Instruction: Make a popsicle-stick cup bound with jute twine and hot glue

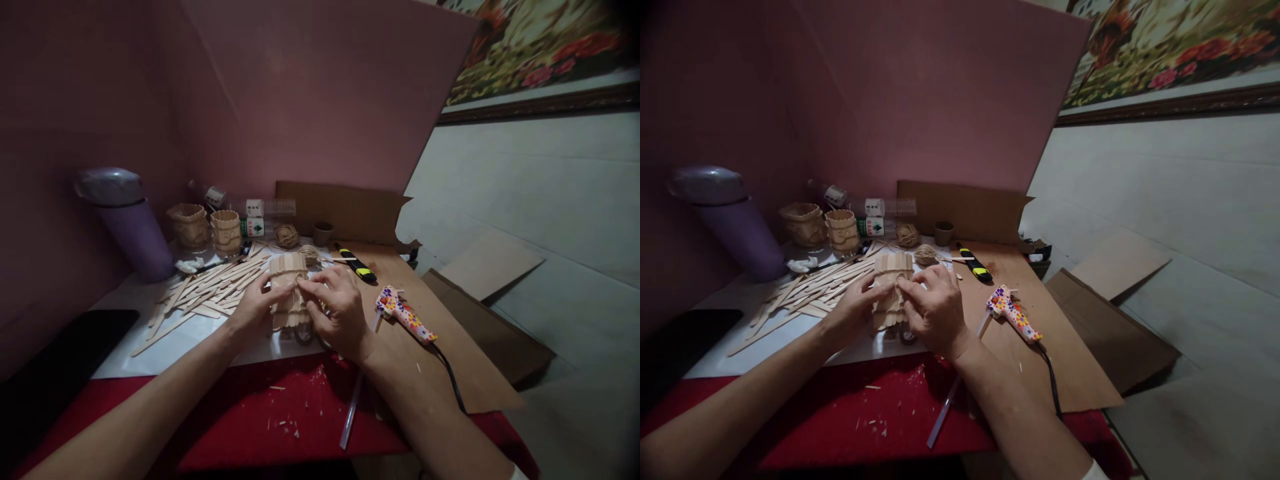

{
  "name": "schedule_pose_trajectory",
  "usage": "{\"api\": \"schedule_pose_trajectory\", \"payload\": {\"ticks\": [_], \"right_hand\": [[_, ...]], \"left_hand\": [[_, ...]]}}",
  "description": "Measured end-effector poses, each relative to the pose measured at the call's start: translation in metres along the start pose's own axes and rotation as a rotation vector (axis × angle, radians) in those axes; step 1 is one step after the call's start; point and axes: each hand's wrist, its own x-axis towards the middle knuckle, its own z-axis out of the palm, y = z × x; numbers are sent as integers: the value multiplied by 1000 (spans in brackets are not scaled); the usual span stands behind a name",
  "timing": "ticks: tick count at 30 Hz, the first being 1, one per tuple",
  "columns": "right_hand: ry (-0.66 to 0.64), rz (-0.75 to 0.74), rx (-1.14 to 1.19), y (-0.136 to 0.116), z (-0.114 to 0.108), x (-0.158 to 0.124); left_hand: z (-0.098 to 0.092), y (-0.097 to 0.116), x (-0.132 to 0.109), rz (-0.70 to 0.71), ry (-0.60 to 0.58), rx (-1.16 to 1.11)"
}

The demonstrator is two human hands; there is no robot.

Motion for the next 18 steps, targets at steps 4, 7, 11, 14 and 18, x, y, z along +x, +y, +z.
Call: {"api": "schedule_pose_trajectory", "payload": {"ticks": [4,7,11,14,18], "right_hand": [[-18,-26,-64,0,-2,0],[-9,-51,-89,-1,-3,0],[-7,-76,-117,-3,-3,-1],[2,-88,-127,-4,-3,-2],[46,-108,-138,-6,-2,-3]], "left_hand": [[0,1,-2,-31,-61,-43],[0,0,-3,-56,-128,-74],[-2,-2,-1,-47,-126,-80],[-2,-2,0,-30,-62,-57],[-3,-2,1,-32,-33,-42]]}}
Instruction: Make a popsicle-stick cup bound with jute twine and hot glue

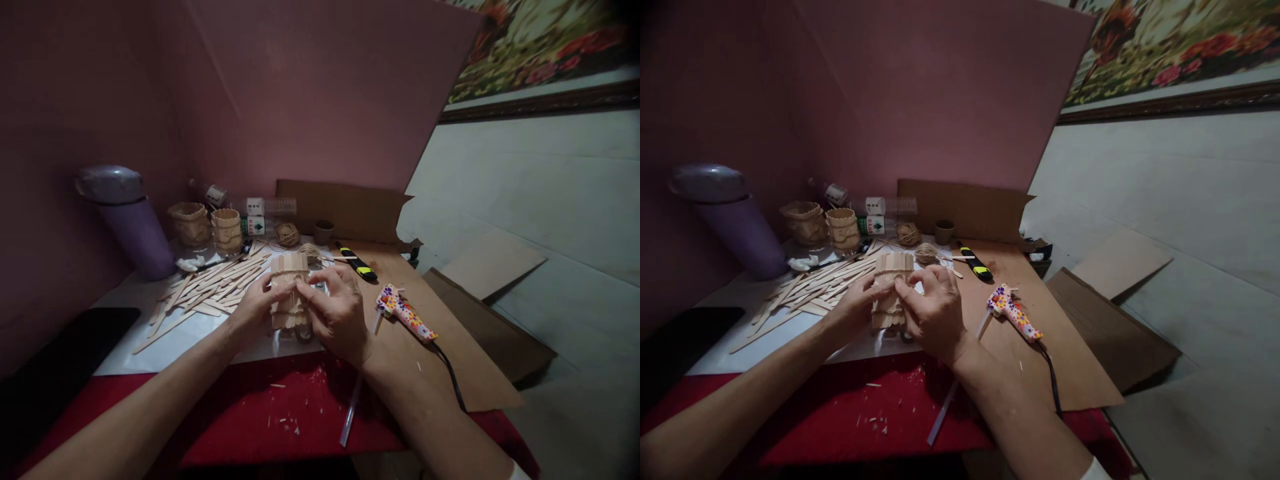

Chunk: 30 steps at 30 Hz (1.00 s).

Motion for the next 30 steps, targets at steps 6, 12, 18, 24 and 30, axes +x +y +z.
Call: {"api": "schedule_pose_trajectory", "payload": {"ticks": [6,12,18,24,30], "right_hand": [[40,22,113,-4,3,0],[74,200,381,-1,11,-2],[97,254,510,1,10,1],[91,424,533,-1,5,3],[-156,626,687,-3,13,-1]], "left_hand": [[0,2,0,41,-6,30],[0,4,-1,-12,-40,18],[5,8,-3,-47,-17,-47],[2,14,-5,-83,45,-136],[0,17,-4,-34,42,-172]]}}
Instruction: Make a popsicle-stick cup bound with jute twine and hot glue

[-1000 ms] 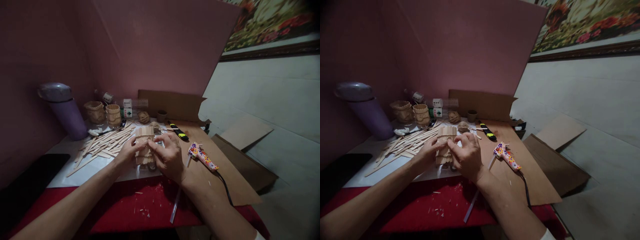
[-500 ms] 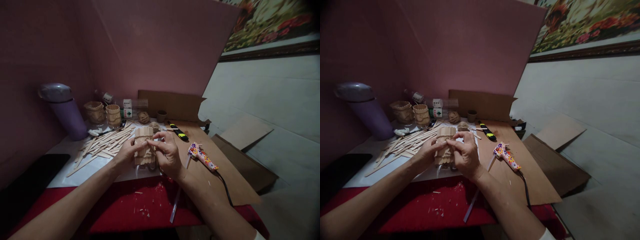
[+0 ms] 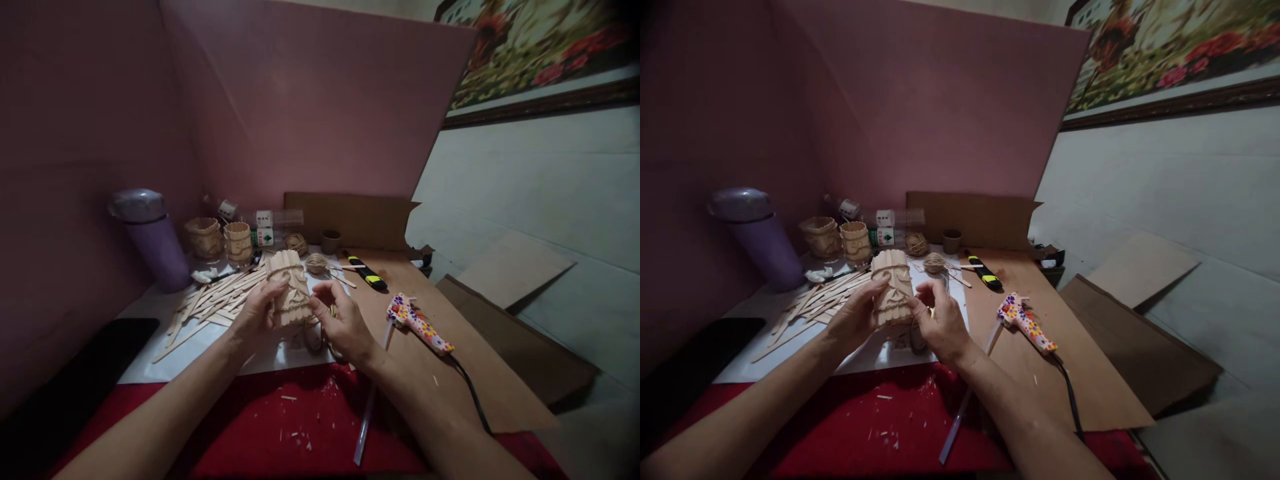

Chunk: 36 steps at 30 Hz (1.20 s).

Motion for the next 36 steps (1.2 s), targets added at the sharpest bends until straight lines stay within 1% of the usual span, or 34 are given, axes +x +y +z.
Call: {"api": "schedule_pose_trajectory", "payload": {"ticks": [2,6,9,12,15,19,23,26,33,36], "right_hand": [[-19,35,20,0,1,0],[20,35,3,-2,-1,0],[33,-7,-19,-3,-2,0],[70,-62,-50,-5,-2,0],[103,-98,-65,-5,-2,-1],[128,-146,-66,-5,0,-3],[159,-199,-83,-5,1,-6],[166,-234,-97,-6,0,-7],[167,-312,-129,-4,0,-7],[169,-351,-149,-3,0,-8]], "left_hand": [[2,1,-1,-14,2,-3],[3,1,-2,-34,4,-4],[1,0,-2,-41,15,-6],[-1,-2,-2,-113,28,-29],[1,-1,-3,-158,32,-89],[5,-1,-5,-150,31,-121],[0,-3,-4,-131,-9,-127],[-2,-4,-3,-134,-23,-146],[2,-2,-6,-107,-85,-181],[1,-3,-7,-114,-92,-179]]}}
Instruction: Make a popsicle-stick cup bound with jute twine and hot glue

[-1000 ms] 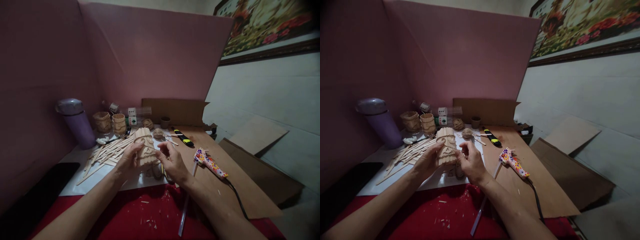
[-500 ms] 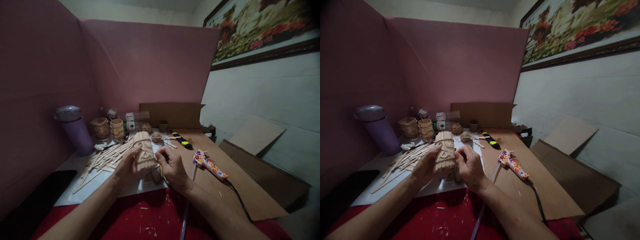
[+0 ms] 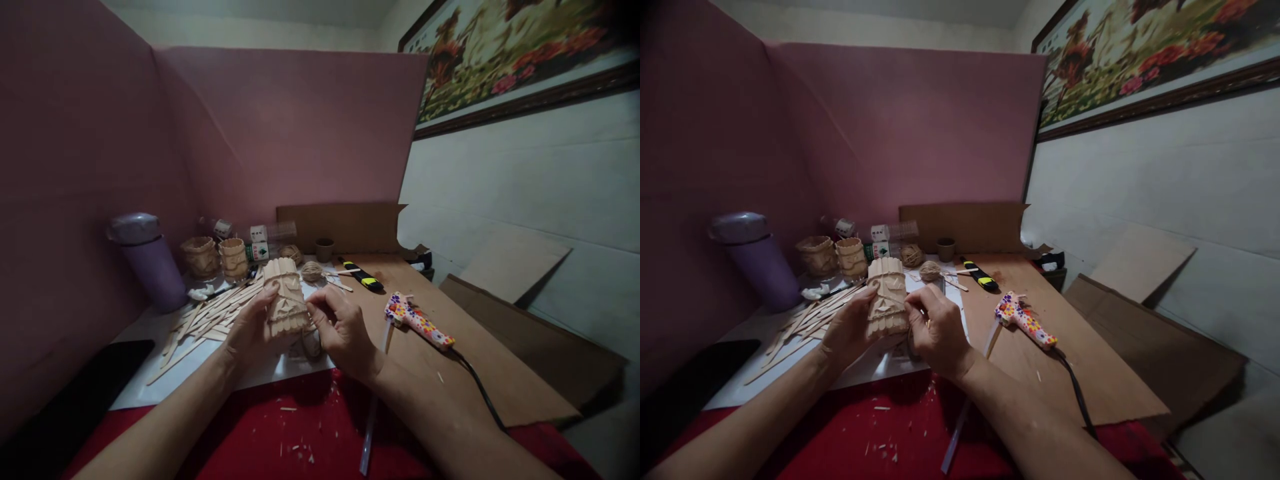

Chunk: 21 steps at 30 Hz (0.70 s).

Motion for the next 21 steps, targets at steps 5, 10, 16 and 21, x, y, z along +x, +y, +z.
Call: {"api": "schedule_pose_trajectory", "payload": {"ticks": [5,10,16,21], "right_hand": [[7,-115,-68,-1,-1,-1],[17,-122,-127,-2,-2,0],[-2,-135,-145,-2,-2,0],[-12,-148,-139,-2,-2,-1]], "left_hand": [[-4,-1,1,4,-6,0],[-4,-1,1,-1,-24,10],[-4,-1,1,6,-23,15],[-3,-1,0,17,-14,51]]}}
